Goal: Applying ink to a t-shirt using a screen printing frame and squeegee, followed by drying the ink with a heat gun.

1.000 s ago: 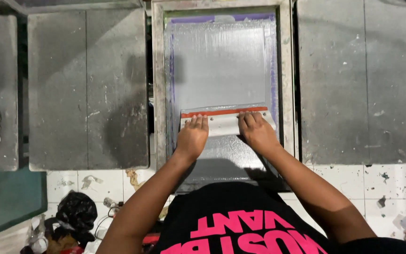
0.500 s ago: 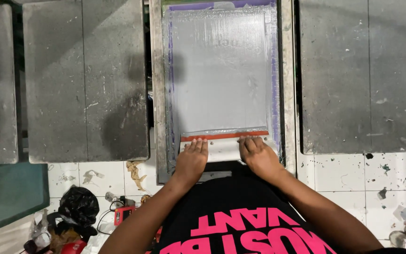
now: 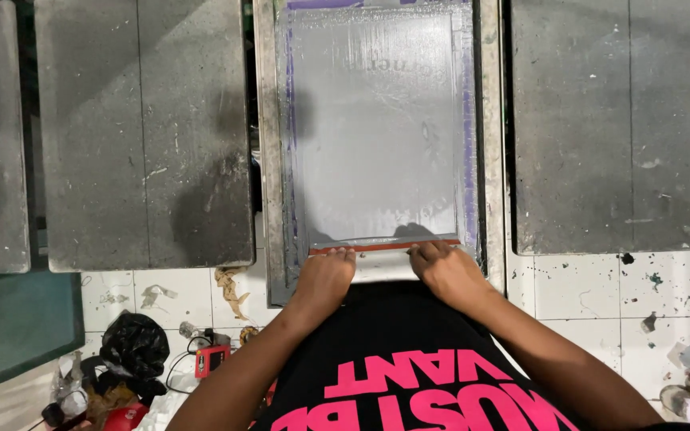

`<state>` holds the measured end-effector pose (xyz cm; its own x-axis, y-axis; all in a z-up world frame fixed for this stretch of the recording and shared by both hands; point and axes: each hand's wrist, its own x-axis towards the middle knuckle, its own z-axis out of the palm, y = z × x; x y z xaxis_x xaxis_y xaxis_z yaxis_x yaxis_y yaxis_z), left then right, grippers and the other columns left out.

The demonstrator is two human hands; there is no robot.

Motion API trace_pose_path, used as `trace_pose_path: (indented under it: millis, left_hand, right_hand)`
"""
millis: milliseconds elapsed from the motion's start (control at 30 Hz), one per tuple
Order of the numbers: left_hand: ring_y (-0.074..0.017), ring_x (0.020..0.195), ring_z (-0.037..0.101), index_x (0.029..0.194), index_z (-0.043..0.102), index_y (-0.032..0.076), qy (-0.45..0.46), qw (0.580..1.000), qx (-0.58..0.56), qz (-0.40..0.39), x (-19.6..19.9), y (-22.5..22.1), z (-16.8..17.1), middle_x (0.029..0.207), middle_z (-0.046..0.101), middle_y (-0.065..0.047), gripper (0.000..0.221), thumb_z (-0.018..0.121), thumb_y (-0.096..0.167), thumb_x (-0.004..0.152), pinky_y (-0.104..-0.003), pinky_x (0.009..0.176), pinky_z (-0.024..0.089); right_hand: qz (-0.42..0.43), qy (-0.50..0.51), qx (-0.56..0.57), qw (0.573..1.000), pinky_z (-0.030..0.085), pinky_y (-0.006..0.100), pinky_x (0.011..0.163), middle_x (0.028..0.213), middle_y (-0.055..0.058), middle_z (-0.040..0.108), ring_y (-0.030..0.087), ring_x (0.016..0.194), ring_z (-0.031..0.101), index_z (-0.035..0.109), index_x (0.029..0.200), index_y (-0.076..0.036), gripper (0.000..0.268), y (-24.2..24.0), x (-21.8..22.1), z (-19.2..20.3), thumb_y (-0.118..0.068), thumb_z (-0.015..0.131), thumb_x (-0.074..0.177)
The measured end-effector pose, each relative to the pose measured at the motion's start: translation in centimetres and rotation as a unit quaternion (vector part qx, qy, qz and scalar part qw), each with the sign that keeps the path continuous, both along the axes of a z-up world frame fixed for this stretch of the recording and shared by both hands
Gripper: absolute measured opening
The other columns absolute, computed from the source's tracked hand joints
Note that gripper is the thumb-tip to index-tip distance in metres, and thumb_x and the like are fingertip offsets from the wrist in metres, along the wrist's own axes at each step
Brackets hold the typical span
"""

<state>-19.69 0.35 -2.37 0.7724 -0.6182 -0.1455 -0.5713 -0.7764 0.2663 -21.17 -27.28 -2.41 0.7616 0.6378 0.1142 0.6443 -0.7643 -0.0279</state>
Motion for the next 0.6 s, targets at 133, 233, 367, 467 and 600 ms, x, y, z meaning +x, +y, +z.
trace_pose_path:
  millis: [133, 233, 367, 467, 600]
  left_hand:
    - [-0.0376, 0.077, 0.077, 0.093, 0.077, 0.003, -0.018, 0.999, -0.046, -0.009, 0.9, 0.5, 0.1, 0.080, 0.077, -0.016, 0.018, 0.059, 0.004, 0.090, -0.043, 0.060, 0.060]
    - [-0.0373, 0.067, 0.073, 0.076, 0.073, 0.003, 0.025, 0.997, -0.067, 0.015, 2.0, 0.4, 1.0, 0.069, 0.073, -0.017, 0.013, 0.066, 0.006, 0.087, -0.039, 0.055, 0.057]
    - [-0.0396, 0.067, 0.070, 0.074, 0.074, 0.004, 0.064, 0.998, -0.013, 0.016, 4.2, 0.1, -1.0, 0.067, 0.068, -0.017, 0.007, 0.075, 0.011, 0.076, -0.045, 0.058, 0.054]
    - [-0.0412, 0.074, 0.071, 0.078, 0.076, 0.006, 0.124, 0.991, 0.025, 0.036, 6.4, -0.1, 0.2, 0.072, 0.069, -0.017, 0.016, 0.081, 0.017, 0.069, -0.049, 0.067, 0.058]
    - [-0.0418, 0.073, 0.073, 0.079, 0.077, 0.005, 0.133, 0.990, 0.000, 0.051, 7.1, 0.2, 3.4, 0.069, 0.071, -0.016, 0.018, 0.079, 0.019, 0.068, -0.050, 0.067, 0.058]
  right_hand:
    - [0.006, 0.035, 0.011, 0.999, 0.056, 0.031, 0.059, 0.078, 0.009, 0.068, 0.028, 0.074, 0.072, 0.074, 0.097, -0.008, 0.014, -0.2, 0.4, -0.5, -0.010, 0.061, 0.093]
    - [-0.003, 0.089, 0.009, 0.996, 0.055, 0.029, 0.059, 0.076, 0.005, 0.070, 0.023, 0.071, 0.071, 0.076, 0.094, -0.011, 0.016, -0.5, 1.5, -0.5, -0.012, 0.059, 0.095]
    - [0.004, 0.150, -0.014, 0.989, 0.056, 0.036, 0.061, 0.071, 0.006, 0.068, 0.028, 0.070, 0.072, 0.073, 0.083, -0.012, 0.010, -0.8, 3.7, 0.6, -0.013, 0.064, 0.086]
    - [-0.010, 0.191, -0.029, 0.981, 0.057, 0.037, 0.063, 0.073, 0.007, 0.070, 0.029, 0.071, 0.073, 0.072, 0.082, -0.013, 0.007, -0.7, 5.5, 1.5, -0.012, 0.066, 0.084]
    - [-0.049, 0.246, -0.088, 0.964, 0.059, 0.034, 0.071, 0.084, 0.005, 0.077, 0.024, 0.079, 0.076, 0.076, 0.096, -0.017, 0.011, 0.0, 6.4, 4.3, -0.018, 0.070, 0.087]
